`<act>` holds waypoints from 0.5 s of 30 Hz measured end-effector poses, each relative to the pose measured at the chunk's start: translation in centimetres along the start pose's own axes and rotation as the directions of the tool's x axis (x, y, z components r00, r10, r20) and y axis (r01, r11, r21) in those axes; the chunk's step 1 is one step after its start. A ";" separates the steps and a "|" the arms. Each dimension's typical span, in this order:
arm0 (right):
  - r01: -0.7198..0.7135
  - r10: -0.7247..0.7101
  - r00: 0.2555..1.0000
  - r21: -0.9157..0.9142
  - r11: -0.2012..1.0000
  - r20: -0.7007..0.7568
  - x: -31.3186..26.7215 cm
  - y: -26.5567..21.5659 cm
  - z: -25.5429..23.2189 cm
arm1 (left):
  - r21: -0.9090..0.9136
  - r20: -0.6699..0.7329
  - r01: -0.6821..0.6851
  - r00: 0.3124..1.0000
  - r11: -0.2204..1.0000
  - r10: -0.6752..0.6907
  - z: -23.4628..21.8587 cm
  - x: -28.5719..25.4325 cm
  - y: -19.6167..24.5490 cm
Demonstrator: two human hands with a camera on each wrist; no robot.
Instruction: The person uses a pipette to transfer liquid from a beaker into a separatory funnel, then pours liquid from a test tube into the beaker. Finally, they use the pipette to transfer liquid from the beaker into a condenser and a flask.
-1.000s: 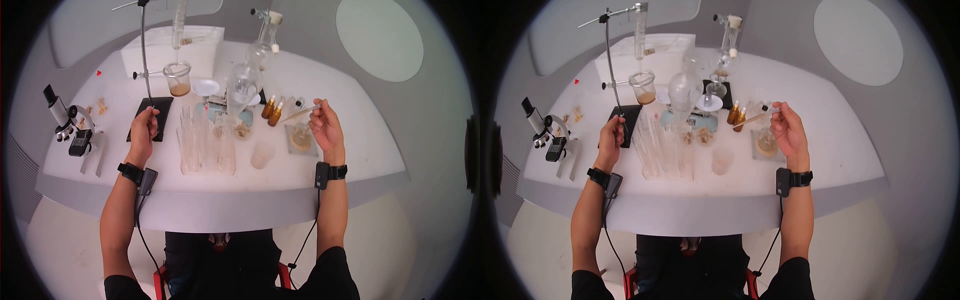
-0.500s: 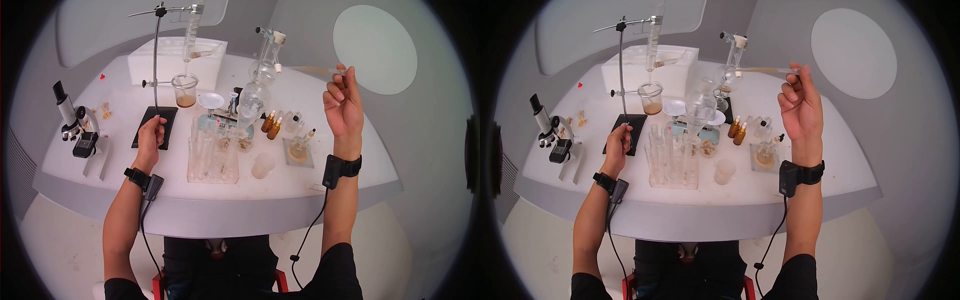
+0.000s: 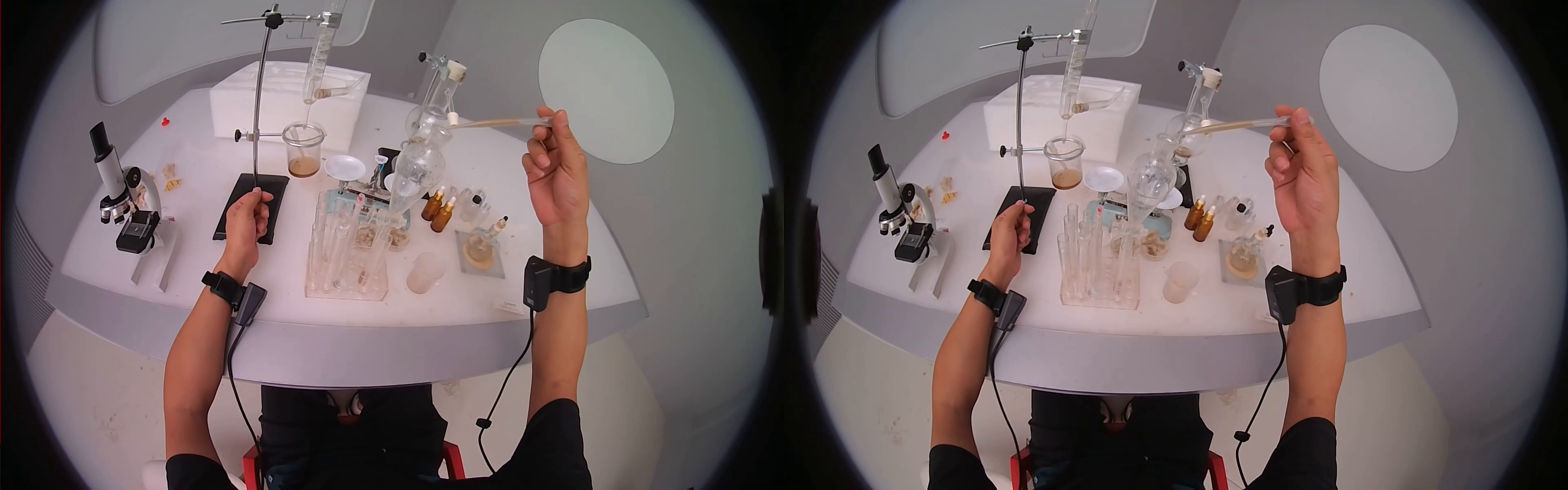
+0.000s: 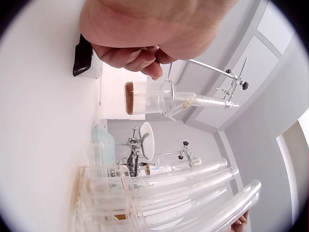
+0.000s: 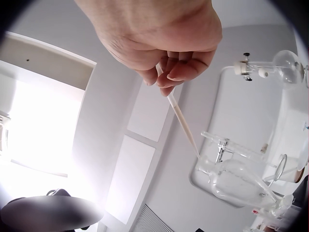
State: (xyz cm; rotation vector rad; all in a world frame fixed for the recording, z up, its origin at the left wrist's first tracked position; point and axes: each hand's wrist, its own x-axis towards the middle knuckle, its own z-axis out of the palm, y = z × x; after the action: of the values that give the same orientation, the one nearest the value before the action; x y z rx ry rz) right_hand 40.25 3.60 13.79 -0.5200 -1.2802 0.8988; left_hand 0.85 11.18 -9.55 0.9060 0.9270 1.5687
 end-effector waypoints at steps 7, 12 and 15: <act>0.031 -0.031 1.000 -0.085 0.996 -0.004 -0.1 -0.3 0.5 | -0.001 -0.001 0.003 1.000 1.000 -0.003 -0.1 0.0 0.0; 0.032 -0.032 0.999 -0.100 0.994 0.003 -0.1 -0.3 0.7 | -0.005 -0.002 0.010 1.000 1.000 -0.010 0.0 0.0 0.1; 0.037 -0.037 0.999 -0.105 0.994 0.007 0.0 -0.4 0.9 | 0.002 -0.014 0.006 1.000 1.000 -0.006 -0.1 0.1 -0.1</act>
State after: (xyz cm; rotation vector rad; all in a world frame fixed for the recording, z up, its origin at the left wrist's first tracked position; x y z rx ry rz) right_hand 39.52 3.22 14.29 -0.5751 -1.3424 0.8055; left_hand 0.81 11.30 -9.62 0.8939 0.9405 1.5715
